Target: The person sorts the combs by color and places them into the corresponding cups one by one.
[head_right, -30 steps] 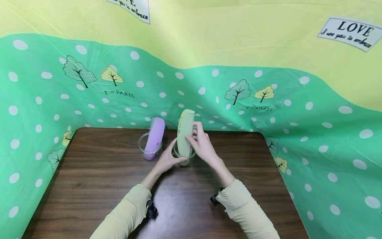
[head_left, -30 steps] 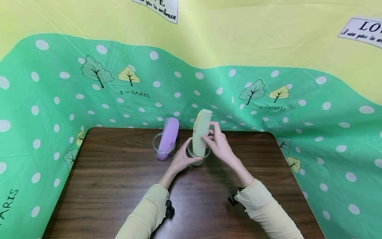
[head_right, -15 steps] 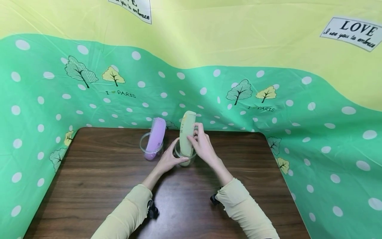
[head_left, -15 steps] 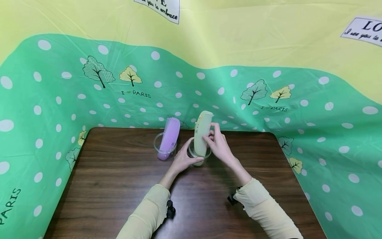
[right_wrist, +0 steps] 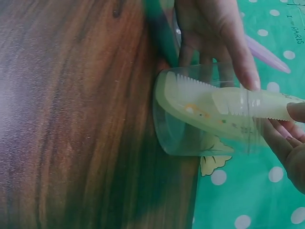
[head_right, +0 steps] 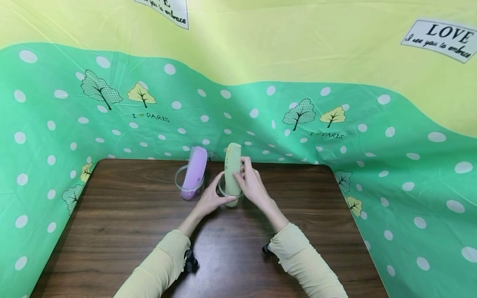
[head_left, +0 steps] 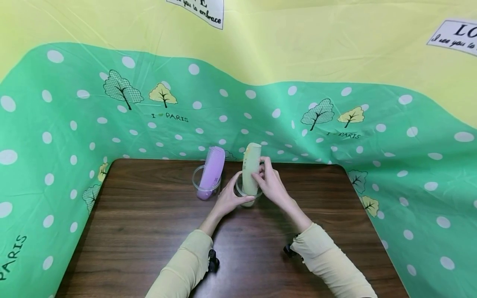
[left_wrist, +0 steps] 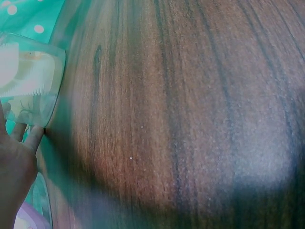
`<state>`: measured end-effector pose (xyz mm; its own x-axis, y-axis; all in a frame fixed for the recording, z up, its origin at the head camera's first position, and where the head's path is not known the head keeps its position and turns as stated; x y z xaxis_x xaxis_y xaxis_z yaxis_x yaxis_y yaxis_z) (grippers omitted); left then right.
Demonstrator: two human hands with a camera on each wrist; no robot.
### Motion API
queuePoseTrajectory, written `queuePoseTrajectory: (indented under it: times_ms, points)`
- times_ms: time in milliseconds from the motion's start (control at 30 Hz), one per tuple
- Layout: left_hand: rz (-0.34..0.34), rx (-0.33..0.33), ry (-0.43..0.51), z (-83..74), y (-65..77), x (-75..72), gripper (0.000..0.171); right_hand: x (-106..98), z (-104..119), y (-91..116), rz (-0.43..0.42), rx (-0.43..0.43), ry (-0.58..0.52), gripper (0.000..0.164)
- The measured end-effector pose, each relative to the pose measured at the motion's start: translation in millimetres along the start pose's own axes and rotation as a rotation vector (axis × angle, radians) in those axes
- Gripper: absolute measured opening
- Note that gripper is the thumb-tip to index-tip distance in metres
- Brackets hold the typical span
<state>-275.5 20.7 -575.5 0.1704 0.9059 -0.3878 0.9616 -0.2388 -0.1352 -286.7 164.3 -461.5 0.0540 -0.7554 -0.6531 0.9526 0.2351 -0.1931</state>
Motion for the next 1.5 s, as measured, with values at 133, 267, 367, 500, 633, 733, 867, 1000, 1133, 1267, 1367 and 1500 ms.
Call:
queuePoseTrajectory:
  times_ms: [133, 267, 367, 500, 633, 733, 867, 1000, 1133, 1267, 1367, 1500]
  points:
    - [-0.002, 0.006, 0.0, -0.6, 0.0, 0.0, 0.101, 0.7, -0.8, 2.1, -0.05, -0.01, 0.079, 0.045]
    - [0.0, -0.002, 0.003, 0.0, 0.5, 0.1, 0.102, 3.6, -2.0, 3.7, -0.083, -0.014, 0.123, 0.046]
    - [0.002, -0.011, -0.001, 0.7, 0.7, 0.0, 0.103, 6.3, -3.1, 4.5, -0.093, -0.012, 0.148, 0.045]
    - [0.004, -0.013, -0.001, 1.2, 0.7, 0.0, 0.103, 8.4, -4.5, 5.4, -0.106, -0.002, 0.18, 0.044]
    - [0.008, -0.016, 0.004, 1.8, 0.7, 0.5, 0.104, 9.0, -6.9, 6.5, -0.12, 0.024, 0.228, 0.043]
    - [0.008, -0.011, 0.002, 2.3, 0.4, 0.8, 0.104, 8.8, -9.2, 7.5, -0.132, 0.044, 0.254, 0.043]
    - [0.001, -0.005, -0.005, 2.5, -0.3, 0.3, 0.104, 8.5, -10.8, 8.2, -0.142, 0.048, 0.264, 0.045]
    - [-0.002, -0.006, 0.005, 3.1, 0.2, 0.5, 0.105, 9.4, -13.3, 8.4, -0.141, 0.051, 0.281, 0.047]
    - [0.004, 0.006, 0.009, 3.0, 0.4, 1.6, 0.103, 9.1, -16.9, 7.8, -0.144, 0.078, 0.296, 0.047]
    - [-0.002, 0.012, 0.02, 2.1, 0.5, 1.1, 0.102, 8.7, -17.9, 6.4, -0.146, 0.093, 0.308, 0.046]
    - [-0.006, 0.009, 0.03, 1.7, 0.4, 0.1, 0.102, 8.0, -17.1, 5.1, -0.152, 0.092, 0.315, 0.045]
    - [-0.004, 0.008, 0.035, 2.2, 0.5, 0.2, 0.103, 7.1, -17.9, 4.5, -0.154, 0.101, 0.327, 0.043]
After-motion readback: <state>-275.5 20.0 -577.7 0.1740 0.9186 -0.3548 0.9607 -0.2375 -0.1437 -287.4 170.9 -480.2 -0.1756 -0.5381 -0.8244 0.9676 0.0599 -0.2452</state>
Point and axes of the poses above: each hand's wrist, its own y-axis away from the middle knuckle, its own x-axis out of the palm, z = x × y, the point moved 8 cm from there along -y, towards the middle knuckle, and after that the axes turned 6 degrees about x, right-handed, at the moved point
